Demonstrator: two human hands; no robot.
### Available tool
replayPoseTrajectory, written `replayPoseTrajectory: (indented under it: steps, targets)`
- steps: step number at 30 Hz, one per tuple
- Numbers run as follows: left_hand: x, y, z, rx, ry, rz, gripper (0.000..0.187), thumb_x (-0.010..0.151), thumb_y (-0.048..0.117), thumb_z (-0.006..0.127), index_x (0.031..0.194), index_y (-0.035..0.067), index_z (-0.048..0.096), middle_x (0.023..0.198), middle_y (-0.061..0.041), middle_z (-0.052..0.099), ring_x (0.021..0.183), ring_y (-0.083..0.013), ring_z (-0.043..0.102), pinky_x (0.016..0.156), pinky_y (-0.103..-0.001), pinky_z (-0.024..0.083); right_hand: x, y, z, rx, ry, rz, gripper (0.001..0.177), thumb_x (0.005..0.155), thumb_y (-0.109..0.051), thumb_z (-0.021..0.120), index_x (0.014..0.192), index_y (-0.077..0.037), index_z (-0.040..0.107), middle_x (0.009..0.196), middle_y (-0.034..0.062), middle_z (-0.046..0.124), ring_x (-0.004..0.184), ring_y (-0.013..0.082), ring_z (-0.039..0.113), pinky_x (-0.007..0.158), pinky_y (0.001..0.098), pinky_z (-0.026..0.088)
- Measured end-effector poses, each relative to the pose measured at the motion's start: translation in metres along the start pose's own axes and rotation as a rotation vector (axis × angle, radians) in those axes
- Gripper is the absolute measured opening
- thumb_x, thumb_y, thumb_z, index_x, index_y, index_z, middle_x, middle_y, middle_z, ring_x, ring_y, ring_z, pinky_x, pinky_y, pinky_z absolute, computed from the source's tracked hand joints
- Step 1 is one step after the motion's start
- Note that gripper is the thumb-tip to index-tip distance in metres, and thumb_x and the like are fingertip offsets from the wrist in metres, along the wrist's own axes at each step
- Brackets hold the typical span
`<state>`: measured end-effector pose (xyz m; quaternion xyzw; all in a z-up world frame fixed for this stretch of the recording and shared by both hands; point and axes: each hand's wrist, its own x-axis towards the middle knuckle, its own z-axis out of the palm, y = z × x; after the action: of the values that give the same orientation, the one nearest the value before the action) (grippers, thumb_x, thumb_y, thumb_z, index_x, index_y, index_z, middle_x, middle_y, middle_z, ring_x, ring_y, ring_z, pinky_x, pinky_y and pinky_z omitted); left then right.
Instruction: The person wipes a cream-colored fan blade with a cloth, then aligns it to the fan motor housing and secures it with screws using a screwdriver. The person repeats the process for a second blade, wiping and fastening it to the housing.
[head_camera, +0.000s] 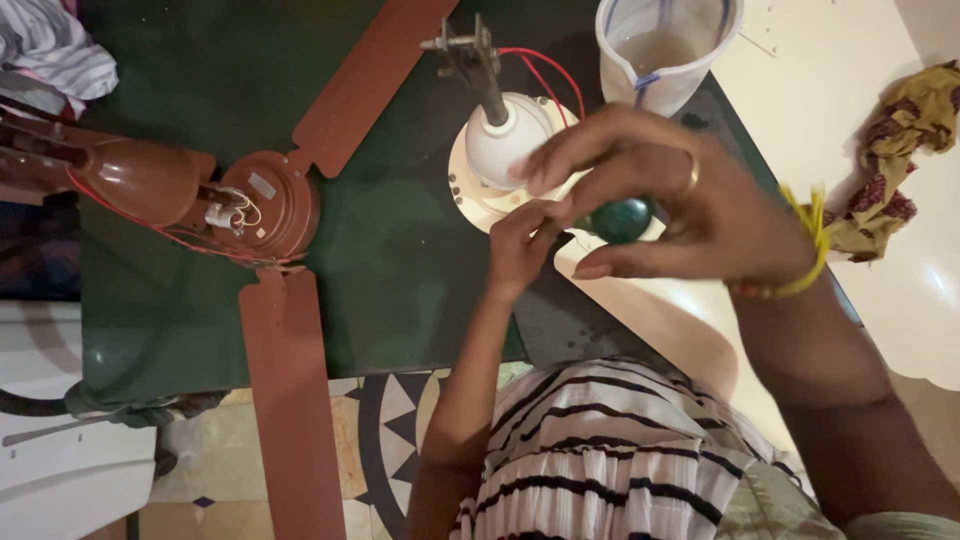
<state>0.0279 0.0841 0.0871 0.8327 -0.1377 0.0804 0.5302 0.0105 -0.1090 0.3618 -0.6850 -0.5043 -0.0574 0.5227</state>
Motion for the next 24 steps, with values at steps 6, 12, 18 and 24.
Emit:
replayPoseTrajectory:
  steps: [6, 12, 18, 24]
  targets:
    - [0.003, -0.015, 0.002, -0.237, -0.04, 0.125, 0.019, 0.091, -0.003, 0.068, 0.108, 0.003, 0.074, 0.106, -0.014, 0.072, 0.094, -0.0236, 0.072, 0.082, -0.031, 0.058, 0.001, 0.048, 0.004, 0.455, -0.008, 0.16, 0.03, 0.089, 0.001, 0.08, 0.101, -0.006, 0.053, 0.089, 0.005, 0.06, 0.082, 0.0165, 0.066, 0.072, 0.0302, 0.053]
    - [-0.005, -0.002, 0.008, -0.229, -0.016, 0.118, 0.016, 0.092, 0.004, 0.072, 0.108, 0.001, 0.074, 0.111, -0.011, 0.075, 0.103, -0.0239, 0.074, 0.089, -0.033, 0.059, -0.01, 0.029, 0.059, -0.061, 0.696, 0.231, 0.04, 0.09, -0.015, 0.082, 0.109, -0.004, 0.049, 0.097, 0.0071, 0.06, 0.084, 0.0182, 0.061, 0.078, 0.0341, 0.048]
    - [-0.001, -0.044, 0.013, 0.151, -0.096, 0.345, 0.023, 0.087, 0.005, 0.075, 0.11, 0.005, 0.075, 0.105, -0.012, 0.075, 0.102, -0.0317, 0.074, 0.091, -0.041, 0.057, 0.0, -0.007, 0.015, -0.028, 0.106, 0.151, 0.034, 0.084, -0.014, 0.07, 0.112, 0.0, 0.056, 0.108, 0.0129, 0.064, 0.102, 0.0246, 0.066, 0.086, 0.0359, 0.053]
    - [-0.008, -0.107, 0.027, -0.052, -0.118, 0.314, 0.052, 0.072, 0.015, 0.079, 0.12, -0.001, 0.067, 0.115, -0.02, 0.071, 0.109, -0.0385, 0.07, 0.095, -0.04, 0.056, 0.032, 0.03, -0.007, 0.311, -0.314, -0.055, 0.017, 0.085, -0.007, 0.08, 0.096, -0.006, 0.068, 0.086, 0.0044, 0.073, 0.073, 0.0177, 0.075, 0.063, 0.0285, 0.057]
